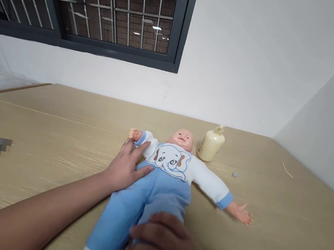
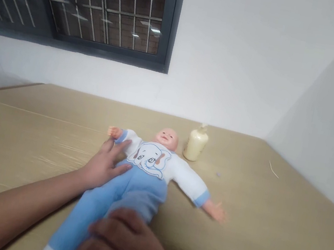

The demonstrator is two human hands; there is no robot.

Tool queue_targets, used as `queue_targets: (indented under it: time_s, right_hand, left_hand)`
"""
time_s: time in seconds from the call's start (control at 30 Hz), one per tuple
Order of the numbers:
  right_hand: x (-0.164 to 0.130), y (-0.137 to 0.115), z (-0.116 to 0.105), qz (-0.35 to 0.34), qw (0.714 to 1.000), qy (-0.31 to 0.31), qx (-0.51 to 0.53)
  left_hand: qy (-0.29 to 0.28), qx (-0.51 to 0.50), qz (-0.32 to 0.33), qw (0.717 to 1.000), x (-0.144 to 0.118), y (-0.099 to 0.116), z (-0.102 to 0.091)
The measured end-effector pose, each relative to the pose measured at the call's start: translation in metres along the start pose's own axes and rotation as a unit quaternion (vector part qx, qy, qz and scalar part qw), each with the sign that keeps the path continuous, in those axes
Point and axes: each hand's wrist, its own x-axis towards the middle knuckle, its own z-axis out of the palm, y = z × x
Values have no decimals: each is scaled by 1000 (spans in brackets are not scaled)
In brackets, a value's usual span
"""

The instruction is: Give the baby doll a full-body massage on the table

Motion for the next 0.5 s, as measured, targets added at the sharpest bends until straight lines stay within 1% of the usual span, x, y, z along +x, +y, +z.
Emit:
queue_targets:
  time_s: [0.03, 0.1, 0.17, 0.23, 0.3, 0.37, 0.43, 0.5]
  right_hand:
    - [7, 5, -13, 30, 999, -10, -12]
    - [13, 19, -29, 48, 998, -38, -31]
    - [8, 38, -30, 68, 996, -31, -43]
    - [-1, 55, -22, 95, 995, -26, -33]
    - [-8, 66, -15, 109, 994, -25, -19]
    - [-8, 66, -15, 110, 994, -27, -11]
    - [-4, 57, -21, 90, 995, -31, -8]
    - [1, 43, -26, 58, 997, -45, -7]
  left_hand:
    - [5, 9, 31, 999, 0, 1, -1]
    - [6, 19, 96, 995, 1, 4, -3]
    - [1, 19, 147, 989, 3, 7, -4]
    - [-9, 10, 164, 986, 3, 7, -4]
    - [-23, -10, 138, 990, 2, 6, -2]
    - [-34, -42, 78, 996, 1, 4, 1]
    - [-32, -70, 0, 997, 0, 1, 4]
    - [-29, -85, -65, 994, 0, -2, 6]
